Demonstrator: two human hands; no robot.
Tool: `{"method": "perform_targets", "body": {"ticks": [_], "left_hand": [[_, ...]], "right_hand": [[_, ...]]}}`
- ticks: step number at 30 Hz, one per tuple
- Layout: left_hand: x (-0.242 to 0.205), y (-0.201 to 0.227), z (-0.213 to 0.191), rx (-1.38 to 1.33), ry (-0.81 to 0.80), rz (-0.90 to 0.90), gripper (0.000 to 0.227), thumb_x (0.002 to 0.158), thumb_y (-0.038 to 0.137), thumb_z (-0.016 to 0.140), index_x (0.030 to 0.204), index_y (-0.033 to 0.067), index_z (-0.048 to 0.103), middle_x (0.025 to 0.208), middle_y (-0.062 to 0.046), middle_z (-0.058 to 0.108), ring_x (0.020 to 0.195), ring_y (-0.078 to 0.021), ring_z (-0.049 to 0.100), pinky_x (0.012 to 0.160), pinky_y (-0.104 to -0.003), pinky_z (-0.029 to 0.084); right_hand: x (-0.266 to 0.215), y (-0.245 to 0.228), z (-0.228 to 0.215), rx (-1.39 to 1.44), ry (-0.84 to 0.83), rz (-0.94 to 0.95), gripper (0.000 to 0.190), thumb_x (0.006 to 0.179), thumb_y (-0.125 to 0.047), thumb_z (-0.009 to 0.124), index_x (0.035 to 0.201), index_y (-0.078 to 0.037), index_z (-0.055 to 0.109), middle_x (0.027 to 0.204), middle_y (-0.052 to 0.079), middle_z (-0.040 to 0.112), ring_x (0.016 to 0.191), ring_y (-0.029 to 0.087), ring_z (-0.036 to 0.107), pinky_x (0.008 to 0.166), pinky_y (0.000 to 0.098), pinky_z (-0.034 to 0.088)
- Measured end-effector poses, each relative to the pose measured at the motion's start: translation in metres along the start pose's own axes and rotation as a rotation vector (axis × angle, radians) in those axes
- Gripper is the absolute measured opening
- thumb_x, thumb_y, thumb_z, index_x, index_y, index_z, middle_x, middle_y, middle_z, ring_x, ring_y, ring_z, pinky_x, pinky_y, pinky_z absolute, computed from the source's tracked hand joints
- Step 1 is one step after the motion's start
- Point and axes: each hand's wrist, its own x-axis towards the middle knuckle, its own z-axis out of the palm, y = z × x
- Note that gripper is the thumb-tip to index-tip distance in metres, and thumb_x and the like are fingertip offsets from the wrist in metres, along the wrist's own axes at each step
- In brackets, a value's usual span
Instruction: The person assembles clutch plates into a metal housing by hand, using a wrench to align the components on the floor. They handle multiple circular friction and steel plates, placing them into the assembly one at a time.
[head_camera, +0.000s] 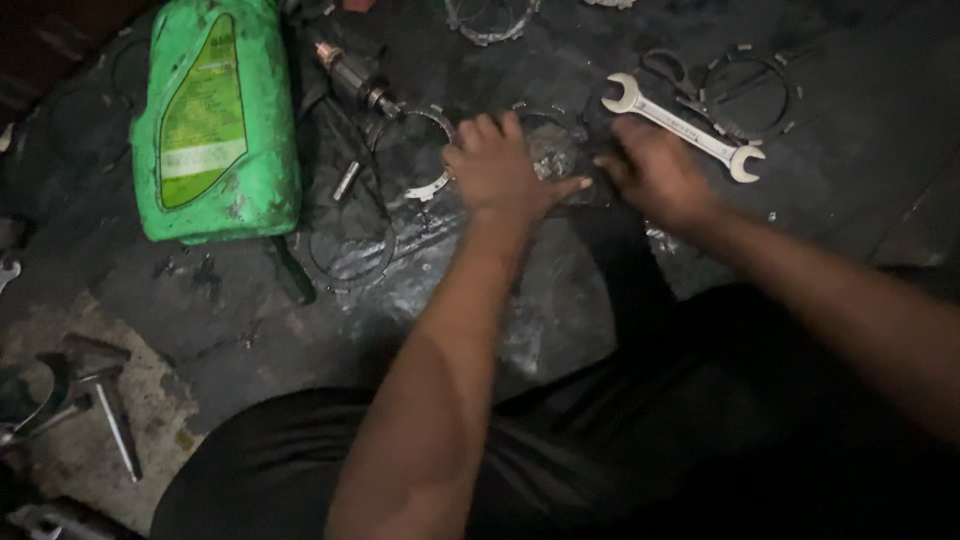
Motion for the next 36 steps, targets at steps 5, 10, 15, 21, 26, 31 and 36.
{"method": "perform_targets", "body": {"ticks": [5, 10, 15, 21, 26, 31, 36], "left_hand": [[0.0, 0.005, 0.011, 0.029, 0.017, 0.006, 0.138, 0.064, 0.093, 0.062, 0.162, 0.0126, 0.007, 0.16, -0.008, 0.025, 0.144, -0.0337, 0.03, 0.101, -0.064, 0.038], [0.013, -0.012, 0.021, -0.095, -0.025, 0.164, 0.126, 0.072, 0.089, 0.064, 0.162, 0.0243, 0.003, 0.169, -0.007, 0.005, 0.15, -0.0381, 0.02, 0.113, -0.065, 0.024], [0.012, -0.019, 0.024, -0.245, 0.048, 0.204, 0.13, 0.062, 0.073, 0.083, 0.162, 0.0204, 0.018, 0.167, -0.011, 0.021, 0.149, -0.0362, 0.027, 0.115, -0.062, 0.024], [0.013, -0.021, 0.035, -0.303, 0.237, 0.277, 0.13, 0.054, 0.071, 0.09, 0.157, 0.0165, 0.032, 0.16, -0.015, 0.032, 0.145, -0.038, 0.031, 0.113, -0.064, 0.022], [0.016, -0.024, 0.049, -0.287, 0.233, 0.289, 0.128, 0.059, 0.074, 0.088, 0.159, 0.0162, 0.031, 0.158, -0.014, 0.037, 0.142, -0.0374, 0.036, 0.118, -0.065, 0.02], [0.016, -0.021, 0.034, -0.31, 0.178, 0.262, 0.129, 0.055, 0.073, 0.087, 0.157, 0.0177, 0.031, 0.158, -0.014, 0.035, 0.143, -0.0365, 0.034, 0.116, -0.061, 0.021], [0.014, -0.022, 0.027, -0.302, 0.148, 0.266, 0.129, 0.056, 0.073, 0.088, 0.157, 0.0176, 0.03, 0.156, -0.012, 0.036, 0.142, -0.0358, 0.034, 0.117, -0.065, 0.016]], "right_hand": [[0.003, 0.0, -0.007, 0.071, 0.041, -0.143, 0.025, 0.094, -0.011, 0.077, 0.109, 0.003, 0.063, 0.103, 0.023, 0.067, 0.095, 0.042, 0.067, 0.082, 0.0465, 0.052], [0.003, -0.005, -0.013, 0.048, 0.017, -0.192, 0.022, 0.094, -0.009, 0.076, 0.105, 0.004, 0.062, 0.099, 0.022, 0.065, 0.093, 0.042, 0.066, 0.08, 0.0466, 0.051], [0.012, -0.005, -0.019, 0.207, -0.096, -0.035, 0.017, 0.095, -0.01, 0.074, 0.105, 0.001, 0.067, 0.095, 0.018, 0.067, 0.082, 0.033, 0.068, 0.072, 0.0432, 0.052], [0.002, -0.007, -0.012, 0.01, -0.111, -0.216, 0.017, 0.087, -0.009, 0.079, 0.096, 0.001, 0.068, 0.086, 0.017, 0.067, 0.084, 0.032, 0.066, 0.076, 0.0436, 0.051], [0.002, -0.004, -0.007, 0.182, -0.033, -0.096, 0.015, 0.095, -0.004, 0.07, 0.108, 0.002, 0.067, 0.102, 0.018, 0.068, 0.09, 0.032, 0.07, 0.079, 0.0414, 0.056], [-0.003, -0.02, -0.009, 0.083, -0.065, -0.154, 0.02, 0.095, -0.005, 0.069, 0.114, 0.0, 0.066, 0.103, 0.019, 0.07, 0.094, 0.036, 0.07, 0.081, 0.0454, 0.055], [0.005, 0.0, -0.005, 0.26, -0.081, -0.005, 0.021, 0.1, -0.011, 0.069, 0.116, 0.0, 0.06, 0.102, 0.016, 0.069, 0.091, 0.028, 0.07, 0.076, 0.0406, 0.055]]}}
